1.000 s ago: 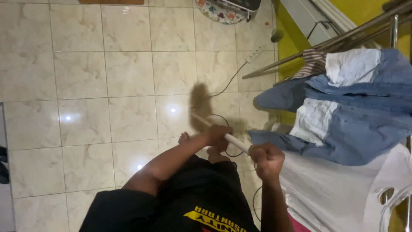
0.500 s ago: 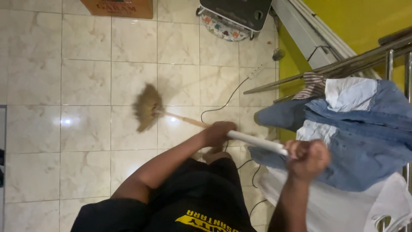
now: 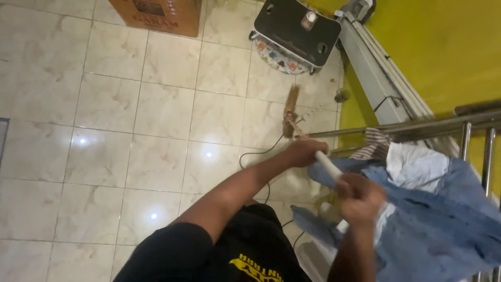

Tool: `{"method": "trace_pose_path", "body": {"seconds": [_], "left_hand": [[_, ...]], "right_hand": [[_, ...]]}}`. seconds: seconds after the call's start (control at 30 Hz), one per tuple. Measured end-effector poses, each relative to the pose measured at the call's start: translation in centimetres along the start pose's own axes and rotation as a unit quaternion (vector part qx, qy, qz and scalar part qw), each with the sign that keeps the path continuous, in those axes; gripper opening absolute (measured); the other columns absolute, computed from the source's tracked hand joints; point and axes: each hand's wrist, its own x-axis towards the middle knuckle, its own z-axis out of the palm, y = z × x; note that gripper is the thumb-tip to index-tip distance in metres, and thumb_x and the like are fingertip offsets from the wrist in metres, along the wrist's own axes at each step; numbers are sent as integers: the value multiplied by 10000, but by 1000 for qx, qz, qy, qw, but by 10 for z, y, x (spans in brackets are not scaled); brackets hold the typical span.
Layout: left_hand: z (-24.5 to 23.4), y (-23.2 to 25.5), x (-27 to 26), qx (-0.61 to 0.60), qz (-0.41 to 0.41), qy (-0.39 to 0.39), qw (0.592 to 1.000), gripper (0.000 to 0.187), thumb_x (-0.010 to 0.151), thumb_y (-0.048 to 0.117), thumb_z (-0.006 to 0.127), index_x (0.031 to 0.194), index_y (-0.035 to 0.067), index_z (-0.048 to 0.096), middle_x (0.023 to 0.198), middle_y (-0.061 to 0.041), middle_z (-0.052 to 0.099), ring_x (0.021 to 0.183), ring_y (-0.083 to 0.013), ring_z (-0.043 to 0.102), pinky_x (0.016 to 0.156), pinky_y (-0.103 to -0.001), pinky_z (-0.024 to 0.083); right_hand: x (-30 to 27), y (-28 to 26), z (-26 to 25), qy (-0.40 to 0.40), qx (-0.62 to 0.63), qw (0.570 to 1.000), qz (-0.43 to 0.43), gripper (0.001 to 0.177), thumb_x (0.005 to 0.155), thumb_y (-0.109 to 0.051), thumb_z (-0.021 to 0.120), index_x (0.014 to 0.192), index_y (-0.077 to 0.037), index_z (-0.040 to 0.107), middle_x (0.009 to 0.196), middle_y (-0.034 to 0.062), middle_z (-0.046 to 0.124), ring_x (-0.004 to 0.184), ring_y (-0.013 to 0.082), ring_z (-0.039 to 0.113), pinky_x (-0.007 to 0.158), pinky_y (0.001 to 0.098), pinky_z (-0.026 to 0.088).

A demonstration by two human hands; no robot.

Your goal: The person sweeps a tiled floor with a traditional broom, gathering scattered debris into a pile. The person moves around the room to collect the dirt and then uses a dustpan to scoop the debris.

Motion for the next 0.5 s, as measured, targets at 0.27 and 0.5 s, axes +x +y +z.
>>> {"method": "trace_pose_path", "body": {"seconds": [0.27,0.5], "left_hand": [[-6,-96,-71,79,-278,-91,953,251,874,277,762,1092,203,662,1049,-107,718,1010,-351,678,828,-485,517],[-72,-98,-117,183,-380,-217,880,274,872,282,744,1125,240,648,1079,-37,735,1118,-302,655,1007,-625,394]], "right_hand": [[25,109,99,-84,259,953,133,349,1028,-165,639,706,-56,563,608,12,532,543,94,451,499,307,378],[17,147,147,-100,369,901,206,325,1063,-141,563,754,-42,549,632,48,552,601,122,534,651,313,523]]}}
